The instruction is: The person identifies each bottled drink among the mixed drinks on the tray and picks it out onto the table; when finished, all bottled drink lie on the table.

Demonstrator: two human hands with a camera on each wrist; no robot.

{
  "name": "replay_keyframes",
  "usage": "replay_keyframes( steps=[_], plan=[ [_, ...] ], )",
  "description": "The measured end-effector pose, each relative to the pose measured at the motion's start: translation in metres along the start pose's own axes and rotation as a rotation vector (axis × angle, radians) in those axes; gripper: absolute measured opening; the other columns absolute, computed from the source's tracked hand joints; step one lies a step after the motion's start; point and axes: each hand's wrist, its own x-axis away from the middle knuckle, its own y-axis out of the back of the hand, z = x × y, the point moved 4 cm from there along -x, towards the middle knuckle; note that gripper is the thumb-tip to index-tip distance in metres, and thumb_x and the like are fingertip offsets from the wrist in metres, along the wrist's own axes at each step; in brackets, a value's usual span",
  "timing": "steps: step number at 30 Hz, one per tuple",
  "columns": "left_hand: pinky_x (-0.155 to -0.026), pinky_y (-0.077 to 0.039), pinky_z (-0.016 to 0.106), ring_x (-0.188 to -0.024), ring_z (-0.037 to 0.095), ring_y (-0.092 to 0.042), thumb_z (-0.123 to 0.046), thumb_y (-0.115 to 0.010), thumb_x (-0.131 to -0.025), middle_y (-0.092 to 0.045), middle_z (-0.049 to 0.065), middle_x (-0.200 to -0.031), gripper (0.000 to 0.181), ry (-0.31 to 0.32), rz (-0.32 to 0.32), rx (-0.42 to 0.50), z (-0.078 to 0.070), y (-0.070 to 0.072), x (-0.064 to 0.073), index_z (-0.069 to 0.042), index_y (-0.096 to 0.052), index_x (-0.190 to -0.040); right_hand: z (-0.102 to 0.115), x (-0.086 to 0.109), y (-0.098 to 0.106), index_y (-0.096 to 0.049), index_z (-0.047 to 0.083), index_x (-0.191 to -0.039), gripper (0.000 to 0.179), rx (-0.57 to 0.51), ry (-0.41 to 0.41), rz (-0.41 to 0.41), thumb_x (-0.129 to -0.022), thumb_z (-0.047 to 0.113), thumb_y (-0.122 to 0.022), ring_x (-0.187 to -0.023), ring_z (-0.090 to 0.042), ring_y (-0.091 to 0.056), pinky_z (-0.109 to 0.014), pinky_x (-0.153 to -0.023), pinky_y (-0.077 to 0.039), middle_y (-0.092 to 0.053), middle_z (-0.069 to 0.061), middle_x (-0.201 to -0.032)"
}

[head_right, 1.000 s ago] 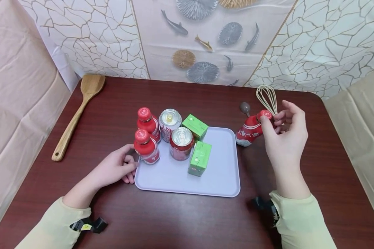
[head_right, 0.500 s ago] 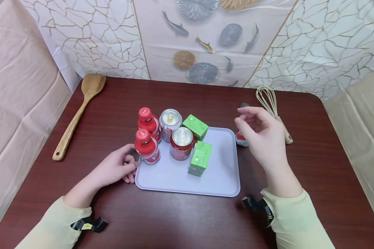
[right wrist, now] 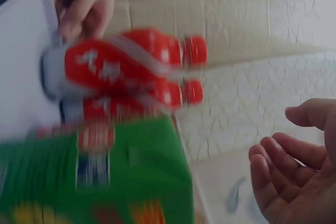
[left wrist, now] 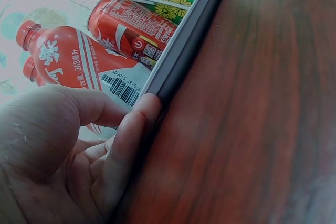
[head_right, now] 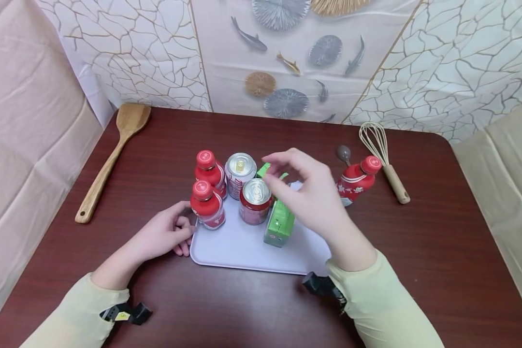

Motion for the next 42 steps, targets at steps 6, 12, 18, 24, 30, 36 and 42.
replay_keyframes(
  steps=[6, 12, 18, 24, 30, 36, 42],
  plan=[
    [-0.054, -0.062, 0.04, -0.055, 0.026, -0.071, -0.01, -0.065, -0.097, -0.066, 0.011, -0.074, 0.06, 0.009, -0.005, -0.012, 0.0, -0.001, 0.001, -0.012, -0.04, -0.152, 0.014, -0.008, -0.028, -0.073, 0.01, -0.121, 0.032, -0.022, 0.047, 0.088, -0.09, 0.009, -0.079, -0.095, -0.008, -0.068, -0.025, -0.082, -0.059, -0.072, 0.004, -0.105],
    [-0.054, -0.062, 0.04, -0.055, 0.026, -0.071, -0.011, -0.065, -0.097, -0.066, 0.01, -0.073, 0.06, 0.005, -0.013, -0.023, 0.001, 0.0, 0.002, -0.012, -0.041, -0.152, 0.021, -0.011, -0.058, -0.072, 0.012, -0.124, 0.04, -0.034, 0.055, 0.203, -0.086, 0.014, -0.084, -0.094, -0.013, -0.068, -0.036, -0.08, -0.062, -0.071, 0.0, -0.103],
    [-0.055, -0.062, 0.039, -0.056, 0.026, -0.071, -0.011, -0.067, -0.097, -0.067, 0.009, -0.074, 0.06, 0.019, -0.009, -0.03, 0.002, 0.0, 0.005, -0.013, -0.042, -0.151, 0.017, -0.008, -0.087, -0.066, 0.015, -0.134, 0.053, 0.068, 0.042, 0.326, -0.085, 0.027, -0.084, -0.1, -0.018, -0.067, -0.033, -0.081, -0.06, -0.069, 0.001, -0.114],
    [-0.054, -0.062, 0.039, -0.055, 0.025, -0.071, -0.01, -0.066, -0.097, -0.067, 0.009, -0.072, 0.059, -0.003, -0.012, -0.029, 0.001, 0.0, 0.003, -0.012, -0.042, -0.151, 0.022, -0.01, -0.099, -0.066, 0.018, -0.13, 0.05, 0.177, 0.096, 0.312, -0.085, 0.027, -0.084, -0.104, -0.016, -0.066, -0.036, -0.082, -0.06, -0.066, 0.003, -0.119],
    [-0.053, -0.062, 0.04, -0.055, 0.025, -0.071, -0.009, -0.066, -0.097, -0.067, 0.009, -0.072, 0.059, -0.001, -0.016, -0.023, -0.002, 0.001, 0.002, -0.012, -0.042, -0.151, 0.024, -0.014, -0.109, -0.068, 0.019, -0.124, 0.045, 0.333, 0.129, 0.285, -0.084, 0.033, -0.084, -0.106, -0.013, -0.061, -0.034, -0.083, -0.057, -0.064, 0.003, -0.118],
    [-0.054, -0.062, 0.04, -0.055, 0.026, -0.071, -0.01, -0.066, -0.097, -0.067, 0.01, -0.073, 0.058, 0.012, -0.015, -0.018, -0.001, 0.001, 0.002, -0.013, -0.042, -0.15, 0.023, -0.011, -0.11, -0.071, 0.019, -0.114, 0.036, 0.332, 0.14, 0.246, -0.084, 0.034, -0.084, -0.101, -0.011, -0.061, -0.032, -0.081, -0.056, -0.066, 0.005, -0.112],
    [-0.054, -0.062, 0.04, -0.056, 0.026, -0.071, -0.008, -0.066, -0.096, -0.066, 0.01, -0.072, 0.059, 0.007, -0.008, -0.023, -0.001, 0.001, 0.002, -0.014, -0.042, -0.151, 0.026, -0.001, -0.102, -0.074, 0.017, -0.109, 0.033, 0.303, 0.178, 0.245, -0.082, 0.031, -0.086, -0.094, -0.009, -0.062, -0.028, -0.077, -0.054, -0.067, 0.006, -0.105]
  ],
)
